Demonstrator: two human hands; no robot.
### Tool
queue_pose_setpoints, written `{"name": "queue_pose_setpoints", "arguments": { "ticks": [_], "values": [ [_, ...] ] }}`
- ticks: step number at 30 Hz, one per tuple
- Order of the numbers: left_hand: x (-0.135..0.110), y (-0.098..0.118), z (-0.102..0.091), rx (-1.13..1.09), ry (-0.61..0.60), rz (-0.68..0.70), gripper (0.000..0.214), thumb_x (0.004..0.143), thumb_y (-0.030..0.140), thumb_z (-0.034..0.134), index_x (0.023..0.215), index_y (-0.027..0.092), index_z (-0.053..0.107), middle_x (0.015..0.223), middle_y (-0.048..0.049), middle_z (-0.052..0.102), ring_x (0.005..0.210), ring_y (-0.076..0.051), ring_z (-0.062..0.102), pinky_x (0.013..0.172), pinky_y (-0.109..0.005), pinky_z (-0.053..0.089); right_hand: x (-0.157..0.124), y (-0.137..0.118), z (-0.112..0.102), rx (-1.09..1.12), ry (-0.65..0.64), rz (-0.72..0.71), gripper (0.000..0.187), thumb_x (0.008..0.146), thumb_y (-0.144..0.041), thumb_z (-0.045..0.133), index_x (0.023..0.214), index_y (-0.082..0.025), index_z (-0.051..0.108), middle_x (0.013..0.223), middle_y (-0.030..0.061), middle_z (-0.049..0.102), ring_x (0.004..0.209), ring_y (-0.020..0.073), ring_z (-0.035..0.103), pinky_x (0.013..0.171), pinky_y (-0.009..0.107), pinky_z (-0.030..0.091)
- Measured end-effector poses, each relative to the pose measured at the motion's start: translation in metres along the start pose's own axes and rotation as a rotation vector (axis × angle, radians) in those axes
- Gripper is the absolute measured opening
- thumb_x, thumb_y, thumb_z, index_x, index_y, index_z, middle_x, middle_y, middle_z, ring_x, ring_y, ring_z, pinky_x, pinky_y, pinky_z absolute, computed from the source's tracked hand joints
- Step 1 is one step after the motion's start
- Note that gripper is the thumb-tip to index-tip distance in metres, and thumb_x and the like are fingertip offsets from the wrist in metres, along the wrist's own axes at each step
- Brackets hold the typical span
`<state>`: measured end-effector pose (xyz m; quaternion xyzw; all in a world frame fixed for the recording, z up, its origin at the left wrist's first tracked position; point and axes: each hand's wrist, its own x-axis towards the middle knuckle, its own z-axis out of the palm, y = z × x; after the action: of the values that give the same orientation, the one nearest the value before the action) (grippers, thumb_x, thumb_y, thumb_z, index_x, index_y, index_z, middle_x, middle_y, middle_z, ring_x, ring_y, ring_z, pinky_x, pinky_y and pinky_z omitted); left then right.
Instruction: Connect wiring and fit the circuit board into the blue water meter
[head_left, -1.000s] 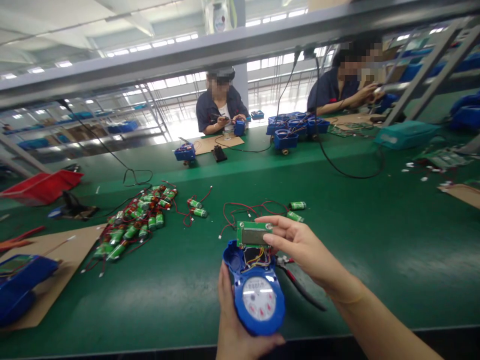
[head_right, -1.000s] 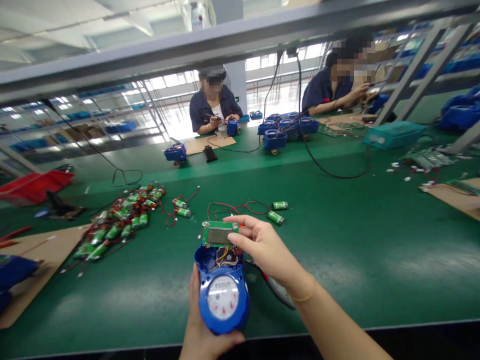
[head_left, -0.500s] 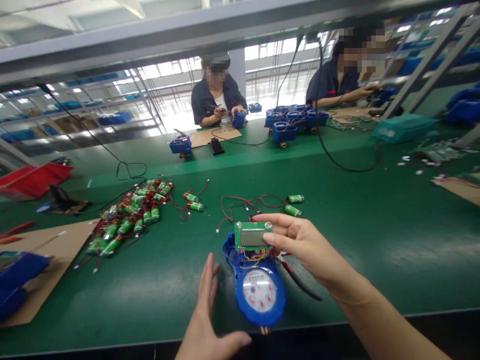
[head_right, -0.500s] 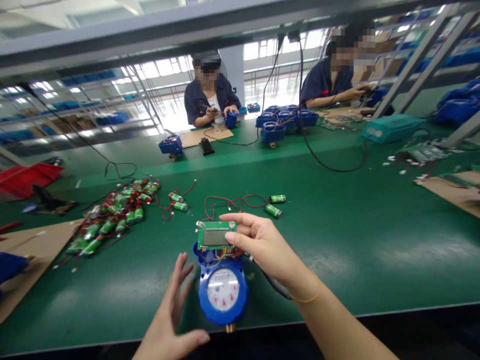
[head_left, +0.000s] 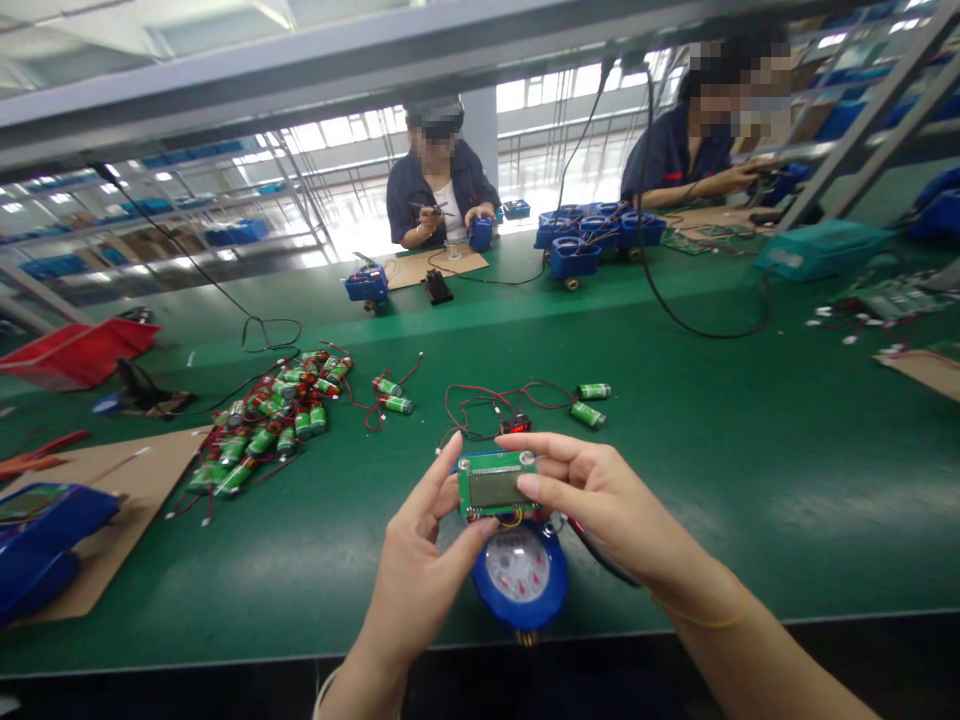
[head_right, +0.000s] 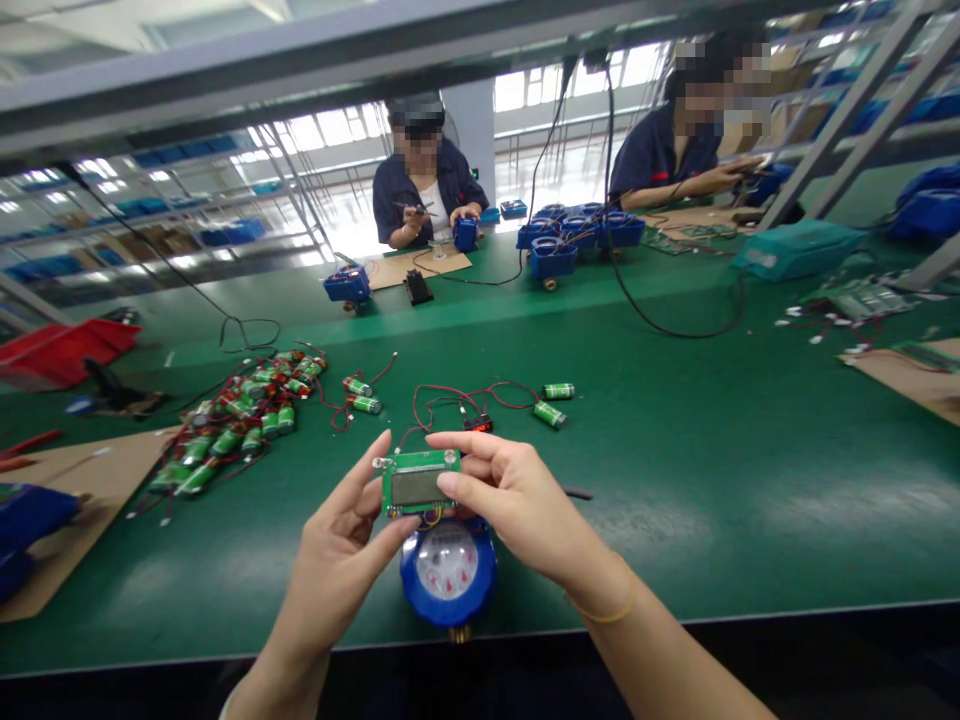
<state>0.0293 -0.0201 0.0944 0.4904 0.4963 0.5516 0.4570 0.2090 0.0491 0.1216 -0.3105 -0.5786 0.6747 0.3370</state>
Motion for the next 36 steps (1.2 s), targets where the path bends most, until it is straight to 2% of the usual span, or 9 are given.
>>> {"name": "queue_pose_setpoints", "arguments": {
  "ticks": [4, 9, 13, 16, 18, 21, 24, 32, 36],
  "values": [
    [-0.003, 0.000, 0.005, 0.008, 0.083, 0.016, 0.070, 0.080, 0.025, 0.074, 0.143, 0.028, 0.044, 0.115, -0.0008, 0.073, 0.107, -0.016, 0.067, 0.100, -0.026, 0.049, -0.002, -0.002, 0.003, 0.012, 0.005, 0.020, 0.041, 0.082, -0.034, 0.071, 0.119, -0.019, 0.063, 0.076, 0.0017, 0.066, 0.069, 0.0153, 0.060, 0.063, 0.023, 0.045],
    [-0.006, -0.005, 0.002, 0.073, 0.197, 0.024, 0.067, 0.074, 0.029, 0.079, 0.136, 0.025, 0.053, 0.099, -0.0003, 0.077, 0.102, -0.018, 0.069, 0.102, -0.031, 0.049, -0.001, -0.001, 0.003, 0.020, 0.004, 0.024, 0.044, 0.081, -0.033, 0.072, 0.120, -0.016, 0.063, 0.083, 0.0049, 0.070, 0.067, 0.0143, 0.061, 0.061, 0.023, 0.047],
    [-0.006, -0.009, -0.001, 0.118, 0.202, 0.008, 0.067, 0.073, 0.033, 0.080, 0.134, 0.022, 0.056, 0.092, -0.0007, 0.078, 0.102, -0.021, 0.069, 0.109, -0.038, 0.043, -0.001, 0.000, 0.002, -0.004, 0.016, 0.018, 0.047, 0.082, -0.033, 0.072, 0.124, -0.016, 0.062, 0.089, 0.0063, 0.071, 0.068, 0.0138, 0.062, 0.061, 0.022, 0.048],
    [-0.006, -0.009, -0.002, 0.122, 0.184, -0.030, 0.069, 0.073, 0.034, 0.080, 0.136, 0.021, 0.054, 0.087, -0.0004, 0.078, 0.098, -0.021, 0.071, 0.110, -0.040, 0.042, -0.001, 0.000, 0.002, -0.002, 0.022, 0.018, 0.048, 0.081, -0.034, 0.072, 0.125, -0.015, 0.062, 0.094, 0.0077, 0.072, 0.070, 0.0149, 0.063, 0.062, 0.023, 0.050],
    [-0.007, -0.006, -0.002, 0.125, 0.179, -0.042, 0.071, 0.074, 0.034, 0.079, 0.138, 0.020, 0.052, 0.084, -0.0004, 0.078, 0.092, -0.020, 0.071, 0.105, -0.037, 0.046, -0.002, -0.001, 0.002, -0.001, 0.025, 0.015, 0.048, 0.081, -0.034, 0.072, 0.125, -0.016, 0.062, 0.093, 0.0073, 0.071, 0.072, 0.0163, 0.064, 0.062, 0.024, 0.050],
    [-0.008, 0.000, 0.000, 0.101, 0.176, -0.048, 0.072, 0.073, 0.034, 0.079, 0.138, 0.018, 0.051, 0.083, -0.0017, 0.076, 0.084, -0.018, 0.071, 0.090, -0.029, 0.054, -0.003, -0.001, 0.001, -0.023, 0.026, -0.001, 0.046, 0.082, -0.034, 0.071, 0.125, -0.017, 0.063, 0.083, 0.0045, 0.069, 0.075, 0.0183, 0.065, 0.063, 0.025, 0.051],
    [-0.008, 0.004, 0.001, 0.074, 0.171, -0.038, 0.070, 0.074, 0.034, 0.078, 0.137, 0.018, 0.052, 0.084, -0.0018, 0.076, 0.080, -0.016, 0.071, 0.083, -0.024, 0.055, -0.005, 0.001, 0.000, -0.063, 0.032, -0.022, 0.045, 0.084, -0.034, 0.070, 0.125, -0.018, 0.063, 0.077, 0.0029, 0.067, 0.074, 0.0185, 0.064, 0.063, 0.026, 0.050],
    [-0.006, -0.003, 0.000, 0.041, 0.188, -0.027, 0.055, 0.074, 0.035, 0.078, 0.124, 0.017, 0.063, 0.082, -0.0026, 0.076, 0.077, -0.017, 0.072, 0.073, -0.023, 0.057, -0.008, -0.002, 0.000, -0.116, 0.041, -0.049, 0.045, 0.088, -0.037, 0.064, 0.128, -0.018, 0.062, 0.097, 0.0056, 0.071, 0.076, 0.0176, 0.063, 0.067, 0.027, 0.051],
    [-0.006, -0.003, 0.001, 0.028, 0.195, -0.032, 0.051, 0.074, 0.034, 0.079, 0.120, 0.016, 0.064, 0.079, -0.0030, 0.076, 0.072, -0.016, 0.072, 0.069, -0.021, 0.056, -0.009, -0.003, 0.000, -0.138, 0.033, -0.050, 0.048, 0.088, -0.036, 0.063, 0.132, -0.019, 0.060, 0.100, 0.0056, 0.071, 0.077, 0.0171, 0.063, 0.068, 0.027, 0.051]
  ]
}}
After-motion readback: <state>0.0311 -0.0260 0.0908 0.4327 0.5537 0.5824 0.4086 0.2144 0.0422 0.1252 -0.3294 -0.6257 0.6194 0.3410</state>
